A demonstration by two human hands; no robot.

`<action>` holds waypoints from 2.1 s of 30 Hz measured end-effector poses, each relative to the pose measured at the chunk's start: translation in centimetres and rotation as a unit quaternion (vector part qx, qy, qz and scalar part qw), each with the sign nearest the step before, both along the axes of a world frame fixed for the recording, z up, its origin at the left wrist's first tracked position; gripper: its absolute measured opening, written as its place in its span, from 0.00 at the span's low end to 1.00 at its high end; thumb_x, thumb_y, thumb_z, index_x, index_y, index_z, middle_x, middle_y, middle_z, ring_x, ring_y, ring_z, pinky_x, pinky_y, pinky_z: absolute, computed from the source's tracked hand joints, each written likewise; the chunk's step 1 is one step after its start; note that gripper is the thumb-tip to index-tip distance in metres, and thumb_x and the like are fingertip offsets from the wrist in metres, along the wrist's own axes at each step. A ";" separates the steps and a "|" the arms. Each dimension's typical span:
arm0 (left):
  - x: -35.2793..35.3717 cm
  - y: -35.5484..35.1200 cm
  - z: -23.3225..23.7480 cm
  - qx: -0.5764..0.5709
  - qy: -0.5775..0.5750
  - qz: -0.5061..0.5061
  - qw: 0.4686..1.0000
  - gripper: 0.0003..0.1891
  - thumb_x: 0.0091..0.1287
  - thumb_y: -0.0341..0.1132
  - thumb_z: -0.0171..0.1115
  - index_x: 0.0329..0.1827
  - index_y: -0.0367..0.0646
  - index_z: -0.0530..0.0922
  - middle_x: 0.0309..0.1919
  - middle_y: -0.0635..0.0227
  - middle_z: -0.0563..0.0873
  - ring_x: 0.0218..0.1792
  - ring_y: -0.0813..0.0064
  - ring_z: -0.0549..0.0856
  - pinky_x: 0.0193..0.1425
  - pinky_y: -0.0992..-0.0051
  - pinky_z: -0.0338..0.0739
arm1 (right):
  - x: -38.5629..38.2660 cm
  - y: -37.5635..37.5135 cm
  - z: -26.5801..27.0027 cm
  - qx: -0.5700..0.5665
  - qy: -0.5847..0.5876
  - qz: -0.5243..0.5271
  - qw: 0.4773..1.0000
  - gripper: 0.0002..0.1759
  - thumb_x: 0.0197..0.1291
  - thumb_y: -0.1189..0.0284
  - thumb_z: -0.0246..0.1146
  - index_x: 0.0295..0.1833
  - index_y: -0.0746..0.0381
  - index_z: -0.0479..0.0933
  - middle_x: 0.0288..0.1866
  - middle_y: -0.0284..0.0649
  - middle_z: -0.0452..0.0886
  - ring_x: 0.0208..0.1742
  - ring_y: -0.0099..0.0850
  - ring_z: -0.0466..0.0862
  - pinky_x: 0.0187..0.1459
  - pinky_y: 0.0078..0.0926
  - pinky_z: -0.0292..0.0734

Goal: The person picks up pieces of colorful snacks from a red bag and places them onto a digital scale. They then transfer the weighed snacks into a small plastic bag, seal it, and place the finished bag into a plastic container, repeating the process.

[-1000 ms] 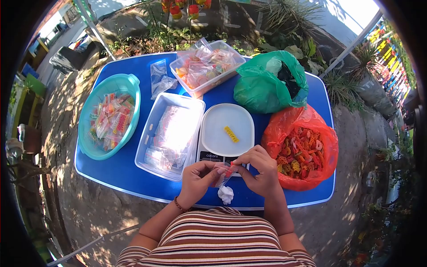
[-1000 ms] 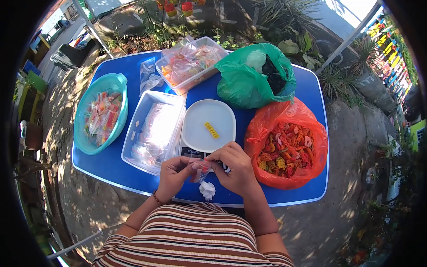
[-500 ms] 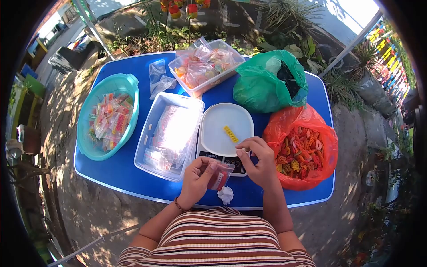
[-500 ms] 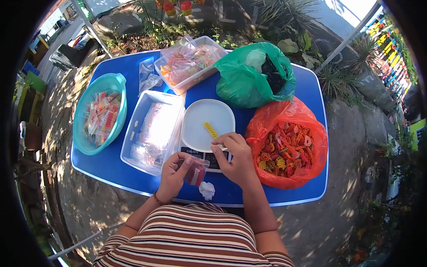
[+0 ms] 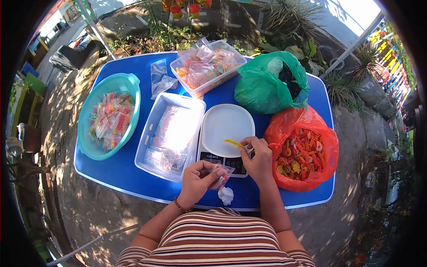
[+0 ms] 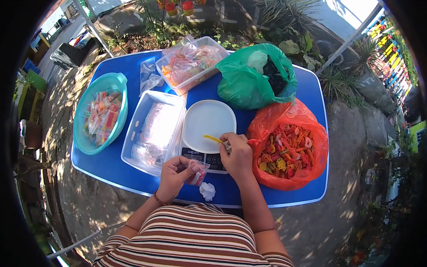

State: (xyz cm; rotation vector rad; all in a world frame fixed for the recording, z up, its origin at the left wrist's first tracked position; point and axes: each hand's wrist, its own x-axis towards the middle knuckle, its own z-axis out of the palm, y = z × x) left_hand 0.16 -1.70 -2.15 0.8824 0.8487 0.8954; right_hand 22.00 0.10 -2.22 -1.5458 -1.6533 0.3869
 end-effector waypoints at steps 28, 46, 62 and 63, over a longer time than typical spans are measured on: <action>0.5 -0.2 -0.7 0.024 0.026 -0.003 0.999 0.15 0.80 0.39 0.63 0.54 0.34 0.86 0.44 0.64 0.92 0.42 0.83 0.87 0.47 0.81 0.83 | -1.3 -2.7 3.7 -0.005 0.070 0.225 0.972 0.07 0.60 0.71 0.74 0.42 0.61 0.88 0.54 0.42 0.82 0.48 0.36 0.77 0.50 0.34 0.75; 0.9 -0.3 1.1 0.177 0.031 0.017 0.984 0.03 0.77 0.26 0.63 0.49 0.35 0.80 0.45 0.60 0.88 0.49 0.74 0.88 0.58 0.75 0.84 | -0.2 -3.8 3.2 0.082 0.110 0.149 0.979 0.07 0.49 0.79 0.73 0.35 0.61 0.84 0.34 0.37 0.85 0.37 0.33 0.82 0.42 0.30 0.73; 0.4 0.6 1.8 0.344 0.179 -0.036 0.921 0.04 0.73 0.30 0.68 0.44 0.39 0.84 0.46 0.61 0.91 0.52 0.64 0.88 0.58 0.67 0.81 | -1.2 -4.0 3.5 0.094 0.024 0.160 0.982 0.10 0.46 0.78 0.72 0.34 0.59 0.80 0.33 0.34 0.82 0.36 0.34 0.78 0.40 0.33 0.67; 0.5 0.5 1.8 0.352 0.183 -0.034 0.917 0.04 0.72 0.30 0.68 0.44 0.40 0.84 0.46 0.61 0.91 0.52 0.63 0.87 0.58 0.67 0.81 | -1.4 -3.9 3.6 0.100 0.016 0.161 0.982 0.10 0.46 0.78 0.72 0.34 0.59 0.80 0.33 0.34 0.82 0.36 0.34 0.78 0.40 0.33 0.67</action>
